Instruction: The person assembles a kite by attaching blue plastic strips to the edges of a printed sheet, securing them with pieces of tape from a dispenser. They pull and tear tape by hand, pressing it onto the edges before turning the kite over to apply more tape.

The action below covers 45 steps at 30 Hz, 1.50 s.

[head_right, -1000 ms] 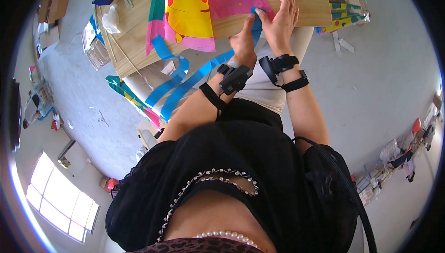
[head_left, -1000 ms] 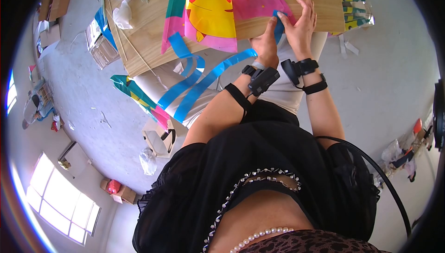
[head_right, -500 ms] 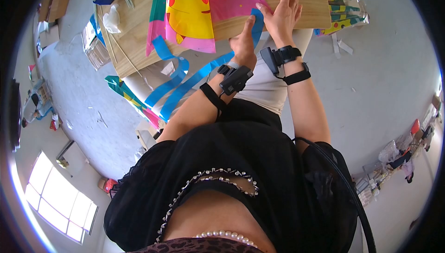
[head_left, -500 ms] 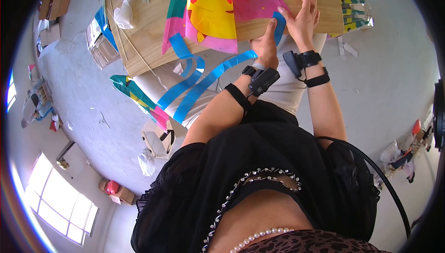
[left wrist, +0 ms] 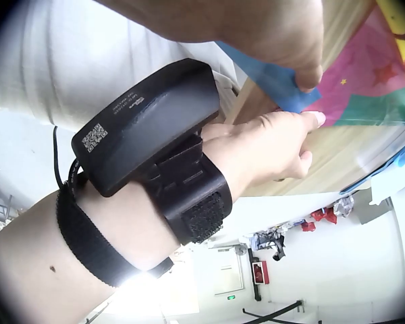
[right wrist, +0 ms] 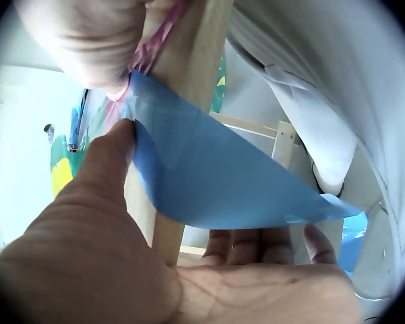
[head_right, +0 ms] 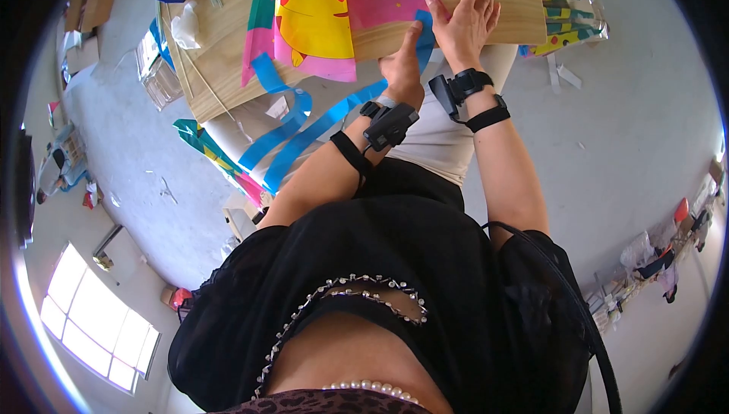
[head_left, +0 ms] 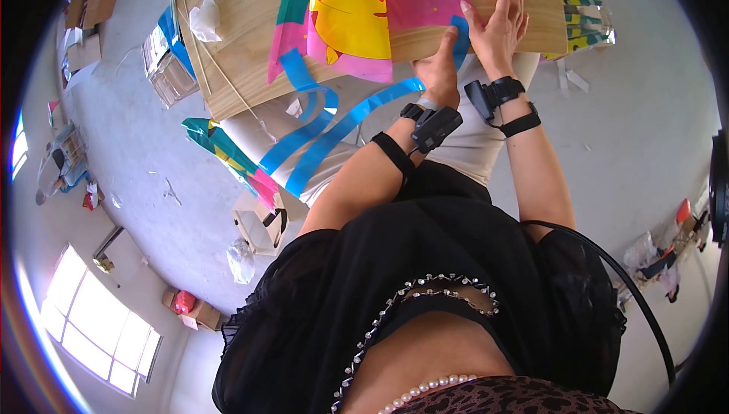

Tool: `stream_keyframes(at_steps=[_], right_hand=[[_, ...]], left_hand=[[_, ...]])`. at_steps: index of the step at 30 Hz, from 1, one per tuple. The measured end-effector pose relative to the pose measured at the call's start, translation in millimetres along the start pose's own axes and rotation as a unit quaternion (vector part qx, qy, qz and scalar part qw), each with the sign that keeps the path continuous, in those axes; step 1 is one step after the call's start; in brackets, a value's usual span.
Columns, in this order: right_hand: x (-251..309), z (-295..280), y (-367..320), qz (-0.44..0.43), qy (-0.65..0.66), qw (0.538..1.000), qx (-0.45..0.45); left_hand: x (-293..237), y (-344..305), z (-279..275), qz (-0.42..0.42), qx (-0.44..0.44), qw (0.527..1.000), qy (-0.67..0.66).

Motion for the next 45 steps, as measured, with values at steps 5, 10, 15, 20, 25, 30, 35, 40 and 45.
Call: stream_keyframes(at_steps=[5,10,15,20,25,30,35,40,45], right_hand=[[-7,4,1,-0.001,-0.009,1.0,0.017],[-5,-3,3,0.003,-0.008,0.999,0.036],[2,0,0,0.011,-0.03,0.999,0.013],[-11,10,1,0.011,-0.033,0.999,0.001],[-29,4,6,-0.016,0.036,0.999,0.015],[-12,-16,9,-0.035,0.061,0.996,0.05],[-12,-15,13,-0.024,0.039,0.993,0.11],[-21,-4,20,0.001,0.055,0.991,0.12],[-21,-3,21,0.019,0.082,0.986,0.141]], left_hand=[[2,4,-1,-0.01,0.013,1.0,-0.008],[-3,-2,1,-0.001,-0.013,1.0,0.003],[-2,0,-2,-0.014,0.001,0.999,0.029],[14,17,-4,-0.043,0.016,0.999,0.023],[-18,11,-53,-0.031,0.255,0.96,0.112],[-92,-21,-101,-0.105,0.303,0.919,0.228],[-176,27,-158,0.153,0.298,0.913,0.232],[-235,63,-205,0.161,0.198,0.95,0.182],[-246,74,-233,0.148,0.143,0.969,0.136]])
Point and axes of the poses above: each hand's wrist, its own y-axis towards the middle knuckle, its own z-axis out of the palm, x = y × z, the point moved 1 cm from there along y, towards the middle knuckle, and after that the axes turned 5 degrees about -x, right-handed, at the moved point
